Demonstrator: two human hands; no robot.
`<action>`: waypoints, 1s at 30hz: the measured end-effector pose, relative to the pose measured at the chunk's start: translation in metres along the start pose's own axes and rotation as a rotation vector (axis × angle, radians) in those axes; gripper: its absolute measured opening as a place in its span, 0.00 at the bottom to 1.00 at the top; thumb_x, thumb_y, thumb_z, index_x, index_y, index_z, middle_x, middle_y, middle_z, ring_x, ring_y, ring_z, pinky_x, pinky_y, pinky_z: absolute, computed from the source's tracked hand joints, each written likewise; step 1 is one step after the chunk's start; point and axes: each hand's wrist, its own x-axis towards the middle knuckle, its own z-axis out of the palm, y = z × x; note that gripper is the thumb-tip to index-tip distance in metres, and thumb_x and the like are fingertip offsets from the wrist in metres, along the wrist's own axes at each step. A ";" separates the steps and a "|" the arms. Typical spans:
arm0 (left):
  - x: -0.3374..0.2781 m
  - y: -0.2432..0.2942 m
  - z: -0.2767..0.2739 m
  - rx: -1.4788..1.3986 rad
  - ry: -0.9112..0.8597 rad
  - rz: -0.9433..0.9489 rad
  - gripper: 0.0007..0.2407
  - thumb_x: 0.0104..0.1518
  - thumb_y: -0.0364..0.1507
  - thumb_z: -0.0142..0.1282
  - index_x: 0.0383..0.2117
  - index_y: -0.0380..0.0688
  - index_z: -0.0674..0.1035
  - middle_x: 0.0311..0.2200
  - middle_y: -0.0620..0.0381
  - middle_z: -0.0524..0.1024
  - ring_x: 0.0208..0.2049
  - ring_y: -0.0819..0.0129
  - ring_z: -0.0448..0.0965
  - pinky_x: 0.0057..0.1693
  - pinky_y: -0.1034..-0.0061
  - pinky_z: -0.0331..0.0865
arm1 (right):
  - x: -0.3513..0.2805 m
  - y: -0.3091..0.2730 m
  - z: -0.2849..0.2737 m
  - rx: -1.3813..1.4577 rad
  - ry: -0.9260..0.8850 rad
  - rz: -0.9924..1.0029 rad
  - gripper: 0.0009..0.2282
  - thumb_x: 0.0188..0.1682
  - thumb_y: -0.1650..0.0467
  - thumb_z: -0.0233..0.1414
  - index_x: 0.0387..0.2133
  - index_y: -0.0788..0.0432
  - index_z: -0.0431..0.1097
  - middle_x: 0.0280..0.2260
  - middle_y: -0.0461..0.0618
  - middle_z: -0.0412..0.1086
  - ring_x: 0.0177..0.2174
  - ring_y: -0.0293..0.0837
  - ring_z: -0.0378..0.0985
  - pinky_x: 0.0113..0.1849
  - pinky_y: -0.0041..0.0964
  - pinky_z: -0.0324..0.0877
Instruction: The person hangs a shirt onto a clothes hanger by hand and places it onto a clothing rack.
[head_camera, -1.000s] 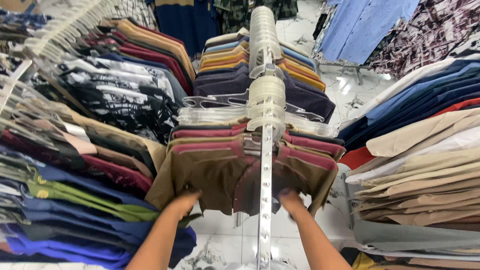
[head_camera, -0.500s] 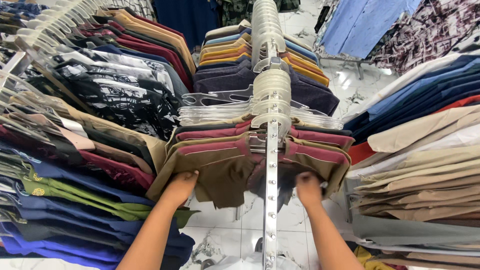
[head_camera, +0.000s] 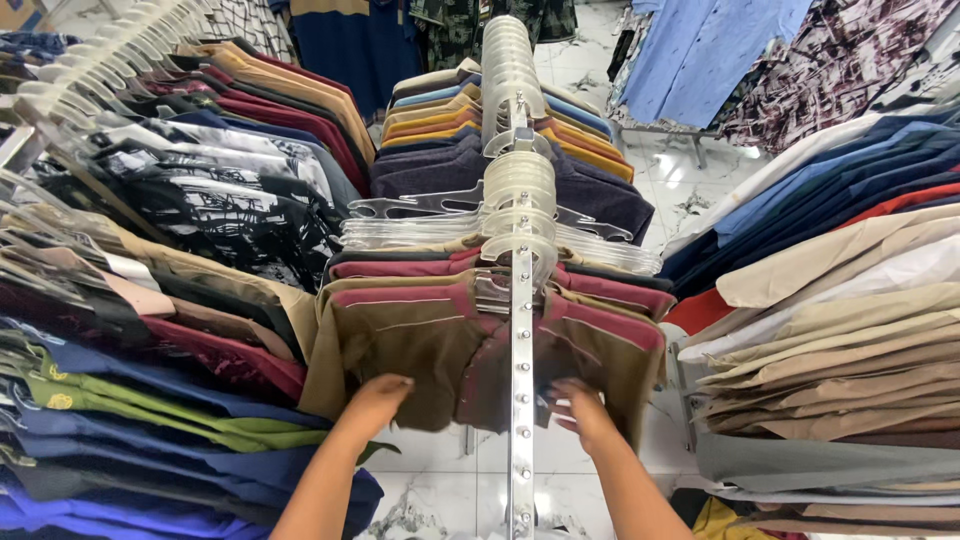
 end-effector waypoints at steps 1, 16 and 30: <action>-0.022 0.032 0.000 -0.031 -0.104 -0.006 0.05 0.60 0.33 0.50 0.35 0.49 0.74 0.36 0.59 0.75 0.40 0.69 0.74 0.50 0.71 0.64 | -0.027 -0.011 0.003 0.036 -0.286 -0.221 0.08 0.51 0.64 0.52 0.39 0.52 0.73 0.40 0.47 0.74 0.36 0.45 0.76 0.39 0.43 0.71; 0.013 -0.007 0.007 0.295 -0.421 -0.108 0.16 0.56 0.42 0.58 0.45 0.50 0.87 0.51 0.51 0.82 0.55 0.56 0.80 0.61 0.63 0.71 | -0.047 -0.028 0.043 0.437 -0.335 -0.571 0.07 0.44 0.78 0.49 0.32 0.61 0.74 0.30 0.53 0.67 0.40 0.49 0.73 0.49 0.48 0.72; 0.045 -0.042 0.014 0.370 -0.160 -0.368 0.33 0.53 0.61 0.49 0.62 0.59 0.75 0.62 0.54 0.73 0.64 0.53 0.71 0.62 0.47 0.69 | -0.005 -0.033 0.026 -0.816 -0.185 -0.580 0.19 0.41 0.62 0.57 0.47 0.52 0.80 0.44 0.52 0.80 0.51 0.50 0.79 0.55 0.45 0.71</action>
